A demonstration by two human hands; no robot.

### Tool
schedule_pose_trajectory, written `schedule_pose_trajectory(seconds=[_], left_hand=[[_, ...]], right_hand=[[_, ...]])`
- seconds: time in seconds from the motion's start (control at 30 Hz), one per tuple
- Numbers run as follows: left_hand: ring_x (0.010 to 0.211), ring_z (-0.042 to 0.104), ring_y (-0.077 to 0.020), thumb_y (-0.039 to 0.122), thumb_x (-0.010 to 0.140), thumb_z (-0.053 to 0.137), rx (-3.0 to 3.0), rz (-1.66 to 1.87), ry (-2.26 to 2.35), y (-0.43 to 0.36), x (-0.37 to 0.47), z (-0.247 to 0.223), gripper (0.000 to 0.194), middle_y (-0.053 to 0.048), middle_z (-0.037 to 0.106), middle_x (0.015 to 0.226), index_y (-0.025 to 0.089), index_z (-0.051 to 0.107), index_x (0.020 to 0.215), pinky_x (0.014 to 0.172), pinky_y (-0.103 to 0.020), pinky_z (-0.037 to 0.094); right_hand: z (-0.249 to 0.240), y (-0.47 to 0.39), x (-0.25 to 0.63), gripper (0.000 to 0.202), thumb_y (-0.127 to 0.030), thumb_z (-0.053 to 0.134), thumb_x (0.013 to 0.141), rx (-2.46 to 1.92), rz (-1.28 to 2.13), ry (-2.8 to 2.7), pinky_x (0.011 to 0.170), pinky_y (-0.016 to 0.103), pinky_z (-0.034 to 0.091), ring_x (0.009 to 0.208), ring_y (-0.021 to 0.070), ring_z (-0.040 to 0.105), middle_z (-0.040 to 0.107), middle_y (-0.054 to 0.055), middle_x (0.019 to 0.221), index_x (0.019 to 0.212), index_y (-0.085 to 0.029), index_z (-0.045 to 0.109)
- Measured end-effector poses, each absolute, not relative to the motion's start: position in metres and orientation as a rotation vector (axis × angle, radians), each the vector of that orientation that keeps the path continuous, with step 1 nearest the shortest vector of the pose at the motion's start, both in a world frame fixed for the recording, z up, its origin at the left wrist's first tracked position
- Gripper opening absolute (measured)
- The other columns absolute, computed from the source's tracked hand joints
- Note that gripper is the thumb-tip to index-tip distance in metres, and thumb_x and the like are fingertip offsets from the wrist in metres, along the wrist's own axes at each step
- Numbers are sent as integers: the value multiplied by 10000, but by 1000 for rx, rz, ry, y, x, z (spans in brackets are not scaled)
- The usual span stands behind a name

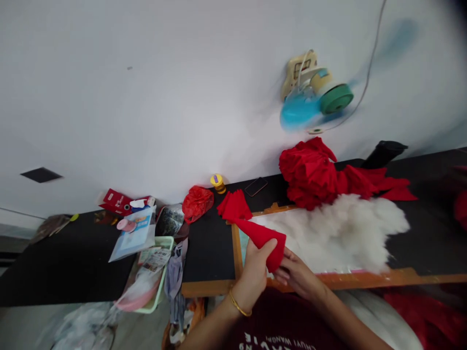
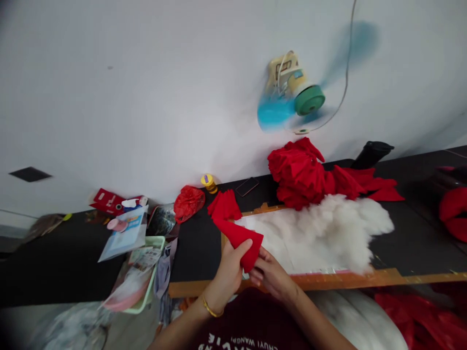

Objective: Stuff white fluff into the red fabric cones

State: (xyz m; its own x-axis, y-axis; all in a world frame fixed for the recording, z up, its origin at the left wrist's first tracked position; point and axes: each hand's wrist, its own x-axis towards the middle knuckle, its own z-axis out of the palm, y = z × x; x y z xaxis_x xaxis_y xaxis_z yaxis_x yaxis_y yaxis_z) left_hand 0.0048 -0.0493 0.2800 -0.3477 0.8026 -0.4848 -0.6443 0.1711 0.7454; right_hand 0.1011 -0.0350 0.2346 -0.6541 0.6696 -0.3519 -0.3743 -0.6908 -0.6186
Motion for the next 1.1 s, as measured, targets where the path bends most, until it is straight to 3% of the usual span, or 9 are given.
schedule_pose_trajectory(seconds=[0.1, 0.23, 0.43, 0.57, 0.73, 0.83, 0.97, 1.1], left_hand=[[873, 691, -220, 327, 648, 840, 267, 1546, 1227, -48, 0, 275, 444, -109, 732, 979, 153, 670, 1018, 853, -347, 523], [824, 687, -223, 307, 633, 848, 305, 1524, 1262, -44, -2, 268, 387, -102, 733, 926, 149, 678, 944, 813, -346, 529], [1011, 654, -238, 435, 757, 756, 204, 1539, 1010, -31, -20, 270, 464, -109, 707, 1114, 169, 655, 1124, 920, -349, 489], [990, 656, -226, 368, 724, 799, 279, 1559, 1050, -21, -35, 263, 377, -89, 726, 1026, 156, 691, 1016, 947, -348, 461], [932, 667, -220, 341, 694, 815, 229, 1630, 1103, -13, -38, 251, 328, -63, 730, 928, 159, 690, 937, 936, -356, 464], [986, 664, -238, 384, 717, 797, 208, 1619, 1064, -15, -34, 250, 381, -79, 727, 968, 167, 680, 1007, 943, -360, 465], [1029, 657, -275, 437, 747, 769, 287, 1505, 1028, -21, -25, 253, 472, -135, 715, 1049, 140, 666, 1099, 930, -385, 475], [967, 667, -248, 363, 716, 802, 314, 1512, 1104, -23, -22, 254, 415, -130, 718, 1051, 143, 686, 1049, 904, -363, 486]], right_hand=[[235, -33, 99, 341, -347, 779, 680, -772, 2376, -693, 353, 159, 269, 372, 31, 197, 364, -137, 461, 901, -218, 554], [234, -29, 99, 293, -295, 773, 680, -757, 2444, -682, 342, 161, 249, 360, 26, 182, 377, -134, 461, 873, -223, 565], [235, -18, 105, 270, -278, 729, 688, -734, 2331, -555, 357, 169, 238, 414, 46, 308, 494, -70, 583, 926, -209, 620], [235, -11, 106, 230, -275, 704, 708, -786, 2246, -602, 360, 170, 232, 444, 65, 316, 438, -69, 561, 913, -199, 638], [232, -10, 110, 268, -446, 657, 802, -908, 2121, -662, 363, 180, 248, 513, 91, 379, 538, -17, 709, 924, -208, 633], [230, -12, 108, 370, -558, 609, 839, -979, 2052, -759, 395, 195, 295, 538, 102, 403, 548, 4, 701, 856, -189, 637], [229, -15, 97, 381, -558, 676, 784, -1148, 1813, -1092, 453, 239, 376, 518, 120, 438, 538, -1, 603, 746, -181, 647], [230, -17, 93, 308, -503, 671, 788, -1137, 1477, -1453, 513, 282, 446, 621, 175, 545, 662, 63, 815, 774, -198, 718]])
